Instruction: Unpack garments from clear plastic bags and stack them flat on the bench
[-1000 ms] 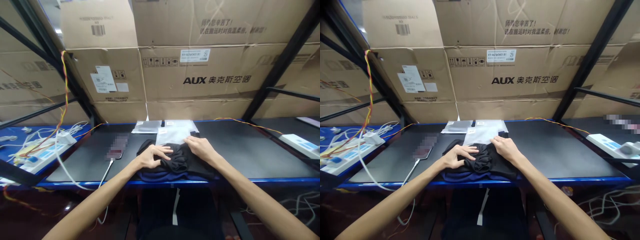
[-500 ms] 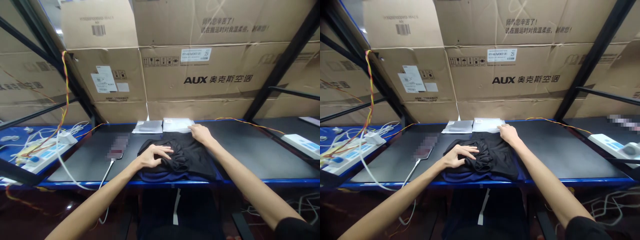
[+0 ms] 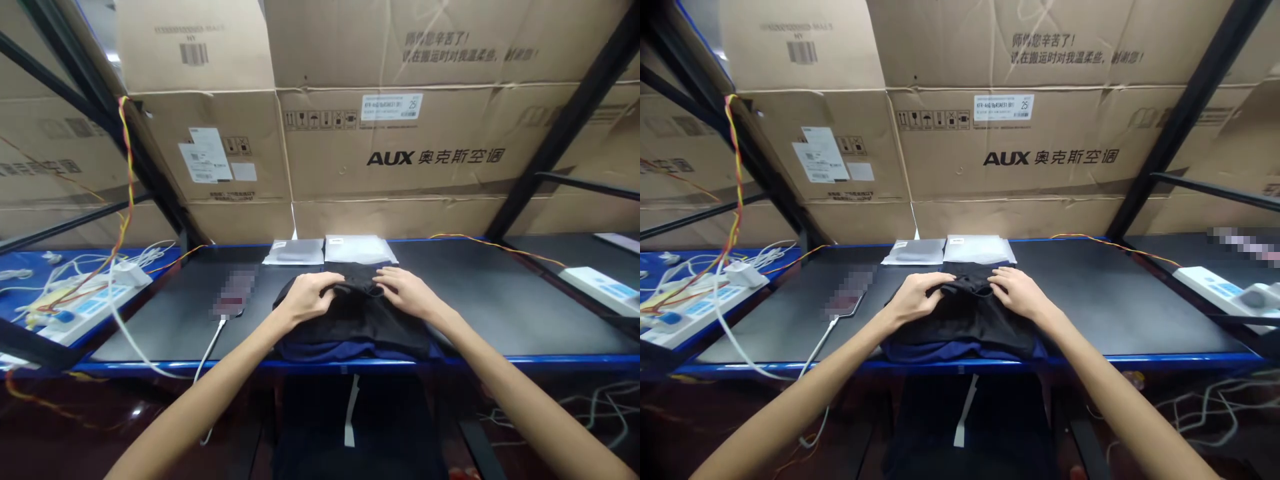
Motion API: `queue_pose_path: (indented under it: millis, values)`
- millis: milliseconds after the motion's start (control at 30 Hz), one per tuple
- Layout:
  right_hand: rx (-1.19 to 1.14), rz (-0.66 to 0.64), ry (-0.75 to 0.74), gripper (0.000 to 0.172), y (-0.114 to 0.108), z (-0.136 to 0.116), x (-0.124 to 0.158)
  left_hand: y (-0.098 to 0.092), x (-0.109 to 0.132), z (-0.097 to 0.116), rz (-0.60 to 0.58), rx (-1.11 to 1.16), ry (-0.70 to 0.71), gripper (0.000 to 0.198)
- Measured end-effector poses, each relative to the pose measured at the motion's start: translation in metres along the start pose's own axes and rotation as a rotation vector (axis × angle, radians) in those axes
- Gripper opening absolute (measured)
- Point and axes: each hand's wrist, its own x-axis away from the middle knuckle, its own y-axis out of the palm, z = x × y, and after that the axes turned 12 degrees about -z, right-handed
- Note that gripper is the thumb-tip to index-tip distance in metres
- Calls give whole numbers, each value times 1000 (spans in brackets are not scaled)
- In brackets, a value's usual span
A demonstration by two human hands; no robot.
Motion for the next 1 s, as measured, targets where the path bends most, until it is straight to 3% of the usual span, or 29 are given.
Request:
queue_pose_path:
  millis: [100, 233, 333, 467, 533, 667, 1000]
  values:
    - [-66, -25, -38, 31, 4, -3, 8, 13, -6, 14, 22, -218, -51, 38]
    - [-137, -80, -14, 35, 14, 0, 16, 29, -6, 33, -179, -347, -72, 37]
    - [-157, -108, 19, 36, 17, 5, 24, 22, -3, 38, -256, -305, -68, 51]
    - [-197, -99, 51, 37, 12, 10, 34, -6, -1, 22, -325, -75, 27, 55]
    - [-214, -99, 53, 39, 9, 13, 39, -18, 0, 8, -385, -22, 90, 69]
    - [-230, -109, 60, 42, 8, 19, 45, -22, 0, -12, -521, -92, 135, 91]
    - [-236, -117, 66, 44, 13, 20, 48, 2, -15, -2, -361, -347, 179, 41]
